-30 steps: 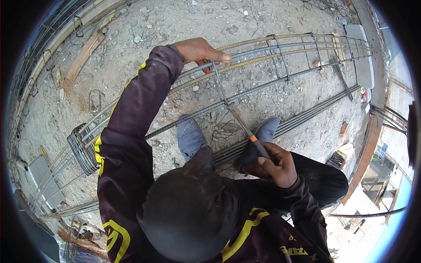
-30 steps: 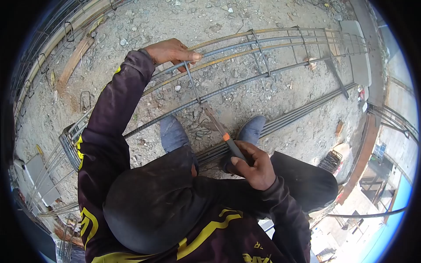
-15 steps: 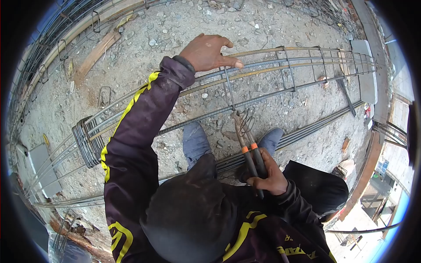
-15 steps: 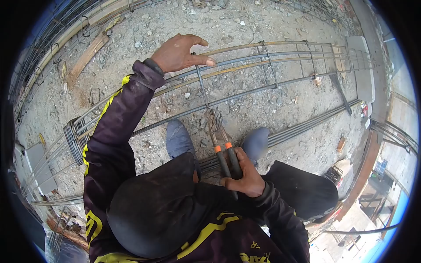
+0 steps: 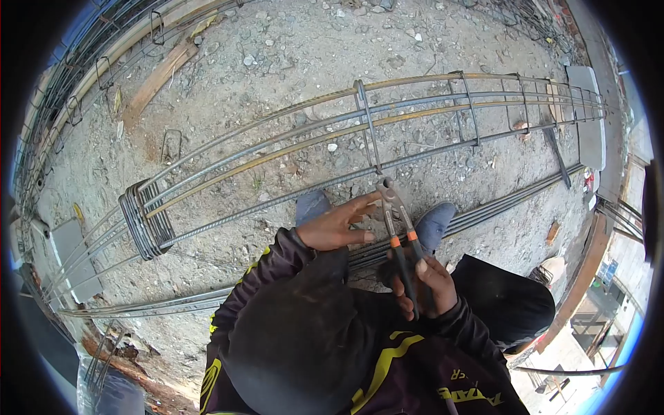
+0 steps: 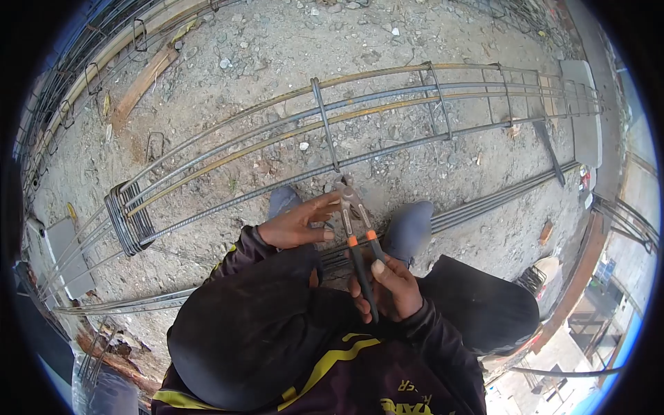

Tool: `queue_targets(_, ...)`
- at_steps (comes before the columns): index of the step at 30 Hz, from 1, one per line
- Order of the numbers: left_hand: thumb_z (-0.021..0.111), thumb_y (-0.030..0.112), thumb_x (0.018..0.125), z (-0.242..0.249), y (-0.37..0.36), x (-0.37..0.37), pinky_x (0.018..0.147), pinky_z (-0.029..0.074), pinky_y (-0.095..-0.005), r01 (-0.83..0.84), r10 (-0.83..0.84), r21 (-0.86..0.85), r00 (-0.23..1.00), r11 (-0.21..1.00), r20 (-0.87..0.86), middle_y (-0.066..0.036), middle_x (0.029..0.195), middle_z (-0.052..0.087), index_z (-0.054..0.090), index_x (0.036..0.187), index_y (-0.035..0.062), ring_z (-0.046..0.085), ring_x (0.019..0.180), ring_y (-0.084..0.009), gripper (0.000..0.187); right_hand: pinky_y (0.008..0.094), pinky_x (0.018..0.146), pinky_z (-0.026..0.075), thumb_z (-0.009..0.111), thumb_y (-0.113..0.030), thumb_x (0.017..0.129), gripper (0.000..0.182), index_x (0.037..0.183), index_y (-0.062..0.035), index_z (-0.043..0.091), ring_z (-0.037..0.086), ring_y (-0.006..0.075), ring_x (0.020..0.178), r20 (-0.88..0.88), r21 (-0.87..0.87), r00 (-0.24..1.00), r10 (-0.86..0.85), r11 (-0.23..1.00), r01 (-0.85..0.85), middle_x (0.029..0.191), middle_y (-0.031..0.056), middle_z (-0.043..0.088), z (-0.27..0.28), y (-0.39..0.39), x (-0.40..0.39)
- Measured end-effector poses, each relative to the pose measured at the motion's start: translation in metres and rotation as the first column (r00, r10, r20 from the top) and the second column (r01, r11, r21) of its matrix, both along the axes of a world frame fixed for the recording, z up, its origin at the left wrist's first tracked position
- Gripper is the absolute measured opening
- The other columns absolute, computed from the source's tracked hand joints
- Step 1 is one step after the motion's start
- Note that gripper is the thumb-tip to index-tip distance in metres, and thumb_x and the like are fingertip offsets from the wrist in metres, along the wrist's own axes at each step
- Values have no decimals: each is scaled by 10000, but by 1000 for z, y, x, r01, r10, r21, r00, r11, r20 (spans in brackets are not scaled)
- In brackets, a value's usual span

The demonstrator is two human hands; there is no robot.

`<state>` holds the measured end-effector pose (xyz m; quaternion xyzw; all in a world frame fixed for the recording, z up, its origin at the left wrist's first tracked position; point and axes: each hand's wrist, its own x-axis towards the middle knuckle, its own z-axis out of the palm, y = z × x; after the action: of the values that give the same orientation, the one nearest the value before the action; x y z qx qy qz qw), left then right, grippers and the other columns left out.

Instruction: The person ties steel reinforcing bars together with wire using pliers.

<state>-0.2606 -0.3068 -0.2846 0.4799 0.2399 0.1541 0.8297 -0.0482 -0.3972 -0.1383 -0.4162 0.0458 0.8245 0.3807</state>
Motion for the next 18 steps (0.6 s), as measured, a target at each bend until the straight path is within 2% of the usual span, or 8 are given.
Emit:
queue_targets(2, 630, 167, 960, -11, -11, 21, 1158, 307, -411, -98, 182, -298, 946, 949, 267, -181, 1563, 302, 192, 1559, 79, 293, 1455, -324, 748, 310, 522, 483, 535, -342, 987, 467, 1275, 26, 514, 602, 209, 599, -80, 32, 996, -49, 998, 52, 820, 133, 639, -4, -11, -6)
queue_targets(6, 603, 189, 978, 13, 6, 16, 1110, 353, -361, -46, 89, -303, 988, 952, 129, -150, 1484, 446, 348, 1498, 33, 385, 1399, -241, 600, 263, 477, 425, 531, -355, 1007, 468, 1287, 19, 519, 563, 162, 532, 20, 84, 992, 127, 988, -128, 762, 125, 648, -12, -27, 9)
queue_targets(8, 589, 213, 993, 9, 10, 22, 1001, 432, -340, -29, 60, -197, 987, 980, 150, -122, 1285, 594, 482, 1403, 20, 527, 1206, -187, 466, 251, 477, 406, 527, -328, 1011, 447, 1298, 16, 520, 556, 134, 535, -20, 7, 955, 297, 955, -296, 736, 120, 651, -2, -26, 28)
queue_targets(9, 582, 225, 1000, 11, 14, 24, 946, 472, -329, -23, 47, -146, 986, 989, 159, -108, 1186, 667, 549, 1355, 13, 598, 1109, -161, 414, 244, 536, 456, 542, -255, 1004, 483, 1385, 29, 452, 588, 111, 603, -106, -35, 922, 373, 925, -378, 851, 159, 687, 4, -17, 37)
queue_targets(12, 583, 229, 999, 43, 37, 9, 818, 500, -288, 140, -139, 20, 987, 990, -75, -83, 969, 712, 670, 1197, 7, 624, 899, -108, 309, 259, 685, 527, 559, -139, 983, 580, 1483, 36, 323, 668, 152, 815, -70, -94, 891, 449, 886, -454, 1029, 203, 685, 42, 16, 51)
queue_targets(13, 575, 222, 1000, 47, 36, 6, 728, 500, -298, 118, -117, 7, 992, 993, -51, -73, 873, 697, 687, 1170, 23, 605, 780, -95, 285, 297, 827, 546, 559, -59, 966, 674, 1535, 24, 208, 660, 207, 1043, -72, -7, 869, 490, 871, -491, 1184, 234, 638, 43, 20, 60)
queue_targets(16, 553, 114, 1005, 52, 32, -4, 611, 457, -244, -26, 21, -56, 996, 998, -91, 1, 730, 608, 681, 1150, -16, 549, 653, -49, 233, 352, 870, 549, 529, -26, 972, 653, 1537, 24, 206, 607, 253, 1169, 150, 251, 728, 669, 686, -683, 1198, 234, 628, 53, 35, 90)
queue_targets(18, 577, 132, 998, 62, 38, -8, 618, 473, -246, -6, 9, 11, 973, 1000, -231, -16, 735, 621, 618, 1247, -13, 575, 663, -61, 291, 381, 971, 503, 559, -90, 975, 688, 1555, -28, 192, 618, 243, 1144, 212, 66, 672, 710, 675, -735, 1196, 196, 641, 70, 55, 102)
